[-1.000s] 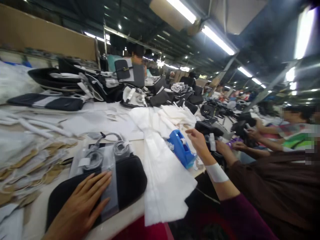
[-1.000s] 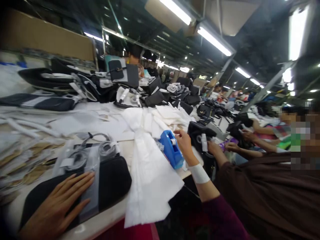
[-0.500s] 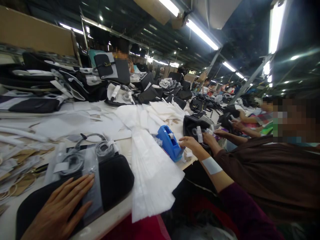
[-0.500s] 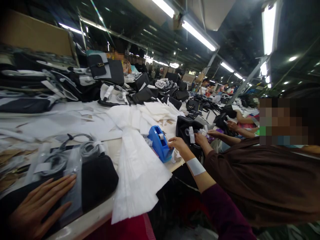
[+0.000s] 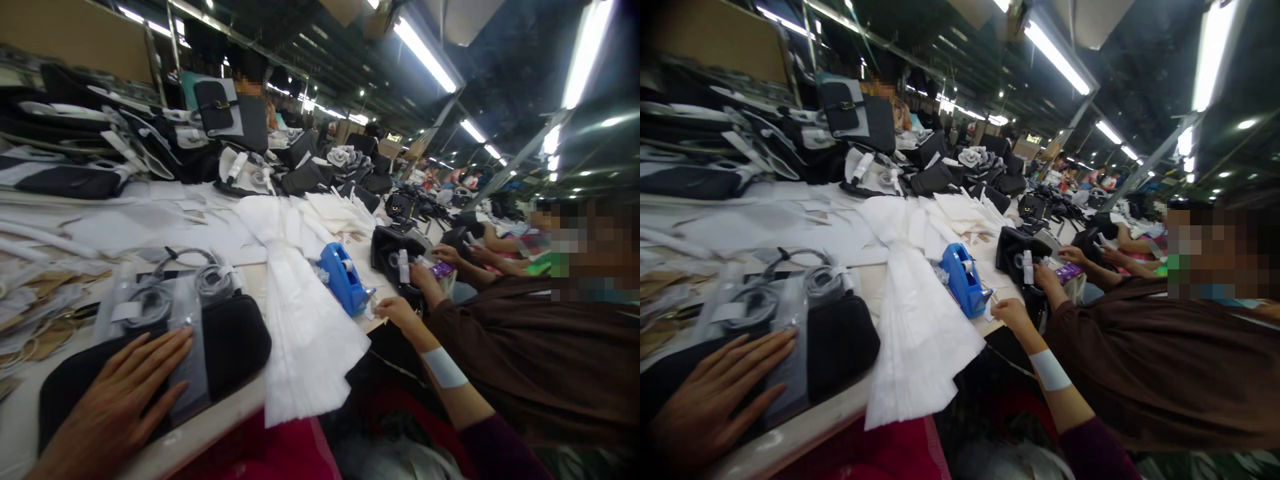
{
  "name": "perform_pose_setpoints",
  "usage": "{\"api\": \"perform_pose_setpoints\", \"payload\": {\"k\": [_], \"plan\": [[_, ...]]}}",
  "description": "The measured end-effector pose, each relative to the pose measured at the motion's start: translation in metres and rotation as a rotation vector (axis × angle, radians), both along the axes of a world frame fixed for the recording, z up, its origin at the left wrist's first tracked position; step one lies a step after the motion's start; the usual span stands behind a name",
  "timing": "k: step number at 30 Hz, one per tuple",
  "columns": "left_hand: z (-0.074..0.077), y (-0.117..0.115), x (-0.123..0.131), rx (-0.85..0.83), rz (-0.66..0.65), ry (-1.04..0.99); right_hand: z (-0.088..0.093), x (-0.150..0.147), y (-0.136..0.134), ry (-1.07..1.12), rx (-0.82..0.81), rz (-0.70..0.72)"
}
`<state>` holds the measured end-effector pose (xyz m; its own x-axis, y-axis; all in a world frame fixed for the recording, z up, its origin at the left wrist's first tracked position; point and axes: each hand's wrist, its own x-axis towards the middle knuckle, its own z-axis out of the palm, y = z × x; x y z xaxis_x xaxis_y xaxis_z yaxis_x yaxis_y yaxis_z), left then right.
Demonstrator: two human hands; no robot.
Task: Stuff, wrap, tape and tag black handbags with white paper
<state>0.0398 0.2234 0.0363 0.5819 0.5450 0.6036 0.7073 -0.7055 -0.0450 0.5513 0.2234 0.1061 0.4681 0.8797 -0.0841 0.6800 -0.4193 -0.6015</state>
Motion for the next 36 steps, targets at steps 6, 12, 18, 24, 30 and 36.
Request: {"api": "perform_pose_setpoints", "payload": {"k": [6,12,18,24,30,36], "plan": [[0.007,-0.016,0.003,-0.025,0.112,0.076,0.059,-0.087,0.01,-0.716,0.109,0.657],[0.019,-0.026,0.009,-0.121,0.15,0.056,0.096,-0.255,0.056,-0.899,0.43,1.665],[0.019,-0.026,0.009,-0.14,0.13,0.021,0.072,-0.344,0.1,-0.926,0.437,1.968],[0.02,-0.024,0.01,-0.122,0.13,0.001,0.067,-0.361,0.113,-0.977,0.474,2.011],[0.021,-0.026,0.011,-0.148,0.157,0.001,0.064,-0.366,0.115,-1.002,0.547,1.987],[0.021,-0.025,0.012,-0.173,0.155,0.017,0.059,-0.368,0.115,-0.984,0.599,1.963]]}}
